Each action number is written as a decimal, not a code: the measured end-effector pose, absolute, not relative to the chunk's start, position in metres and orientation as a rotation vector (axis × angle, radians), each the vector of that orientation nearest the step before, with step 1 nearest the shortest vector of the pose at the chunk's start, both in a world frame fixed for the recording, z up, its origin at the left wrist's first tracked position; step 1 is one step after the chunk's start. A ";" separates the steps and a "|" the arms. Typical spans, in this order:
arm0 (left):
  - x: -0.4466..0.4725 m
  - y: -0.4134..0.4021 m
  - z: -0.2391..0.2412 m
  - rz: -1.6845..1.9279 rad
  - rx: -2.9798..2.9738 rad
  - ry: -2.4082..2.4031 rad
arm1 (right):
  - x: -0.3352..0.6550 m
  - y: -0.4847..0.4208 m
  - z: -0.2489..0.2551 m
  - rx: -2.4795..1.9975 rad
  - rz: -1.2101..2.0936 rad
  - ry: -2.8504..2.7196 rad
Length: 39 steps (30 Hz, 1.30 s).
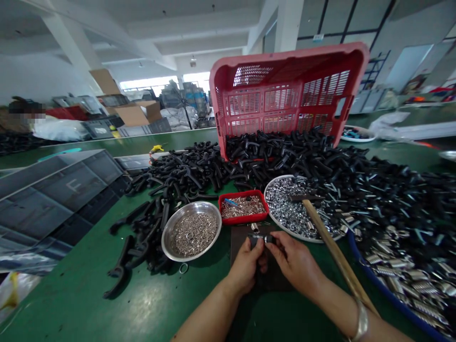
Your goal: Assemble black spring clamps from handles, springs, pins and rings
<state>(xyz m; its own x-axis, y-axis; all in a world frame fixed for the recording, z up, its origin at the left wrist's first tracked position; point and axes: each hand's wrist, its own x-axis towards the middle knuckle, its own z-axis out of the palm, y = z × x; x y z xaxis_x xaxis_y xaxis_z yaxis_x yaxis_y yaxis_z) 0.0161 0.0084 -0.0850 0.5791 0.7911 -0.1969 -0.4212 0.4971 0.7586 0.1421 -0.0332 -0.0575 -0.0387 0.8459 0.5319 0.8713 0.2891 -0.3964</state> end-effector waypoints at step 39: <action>0.015 0.017 -0.076 0.712 0.693 0.679 | 0.142 -0.020 -0.037 -1.896 0.367 -1.905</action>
